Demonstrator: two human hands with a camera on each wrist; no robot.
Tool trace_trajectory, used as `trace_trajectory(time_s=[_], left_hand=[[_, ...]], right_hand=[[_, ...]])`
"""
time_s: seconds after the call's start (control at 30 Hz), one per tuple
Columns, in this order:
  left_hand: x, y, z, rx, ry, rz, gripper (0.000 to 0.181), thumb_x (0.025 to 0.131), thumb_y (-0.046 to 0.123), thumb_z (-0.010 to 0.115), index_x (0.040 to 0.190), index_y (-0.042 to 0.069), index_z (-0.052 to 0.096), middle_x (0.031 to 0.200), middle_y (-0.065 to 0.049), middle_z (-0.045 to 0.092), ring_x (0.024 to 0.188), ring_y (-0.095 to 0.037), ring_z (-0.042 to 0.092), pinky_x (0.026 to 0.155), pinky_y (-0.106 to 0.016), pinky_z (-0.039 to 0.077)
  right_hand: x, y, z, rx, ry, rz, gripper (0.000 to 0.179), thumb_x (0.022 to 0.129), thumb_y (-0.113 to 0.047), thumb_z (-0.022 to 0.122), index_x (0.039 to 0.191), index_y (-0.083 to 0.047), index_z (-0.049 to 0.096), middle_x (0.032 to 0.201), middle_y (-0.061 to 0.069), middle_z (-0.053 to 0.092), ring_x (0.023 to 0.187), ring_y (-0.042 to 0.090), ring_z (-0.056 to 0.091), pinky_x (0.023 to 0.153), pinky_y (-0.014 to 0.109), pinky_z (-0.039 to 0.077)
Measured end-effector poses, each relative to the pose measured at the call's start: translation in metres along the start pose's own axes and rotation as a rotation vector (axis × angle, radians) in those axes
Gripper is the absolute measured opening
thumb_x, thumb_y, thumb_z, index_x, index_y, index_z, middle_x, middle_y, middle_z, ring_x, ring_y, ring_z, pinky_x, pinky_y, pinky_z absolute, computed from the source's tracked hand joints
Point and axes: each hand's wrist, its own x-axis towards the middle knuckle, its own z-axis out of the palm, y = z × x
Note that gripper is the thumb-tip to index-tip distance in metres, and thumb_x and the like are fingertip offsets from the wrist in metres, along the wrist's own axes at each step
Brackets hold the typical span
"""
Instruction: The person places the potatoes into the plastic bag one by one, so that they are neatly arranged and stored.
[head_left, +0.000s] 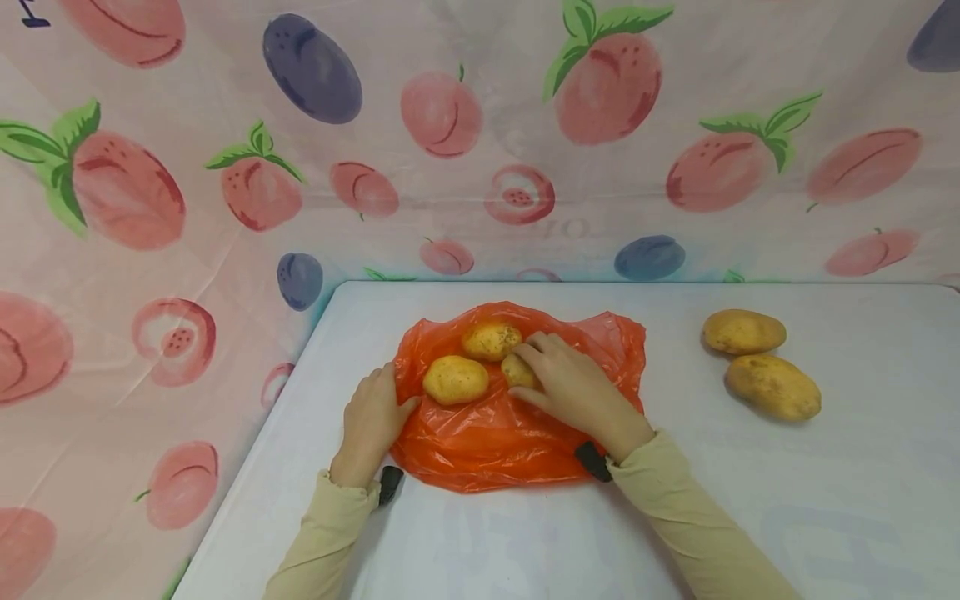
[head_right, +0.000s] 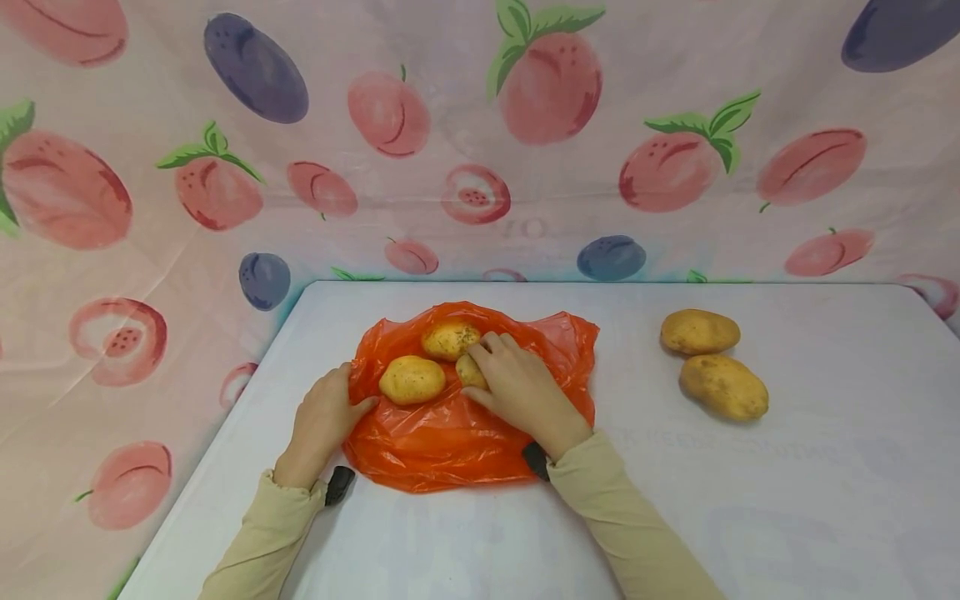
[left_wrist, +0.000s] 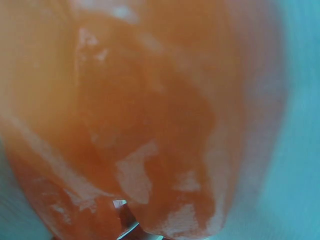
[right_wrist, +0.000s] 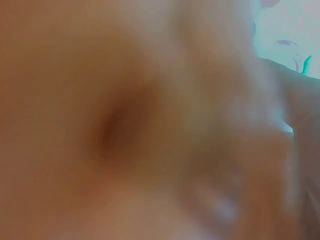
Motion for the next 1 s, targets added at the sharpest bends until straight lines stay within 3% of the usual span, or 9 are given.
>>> trace_trajectory(time_s=[1.0], left_hand=[[0.0,0.0,-0.001,-0.001,-0.004,-0.011,0.056,0.089,0.022,0.075,0.134,0.0,0.05,0.113,-0.018,0.062,0.099,-0.033,0.057,0.089,-0.051,0.055]], right_hand=[[0.012,-0.007,0.011,-0.063,-0.035,0.028,0.055,0.088,-0.044,0.073,0.128,-0.008,0.062,0.115,0.012,0.057,0.1,0.027,0.052,0.087,0.042,0.054]])
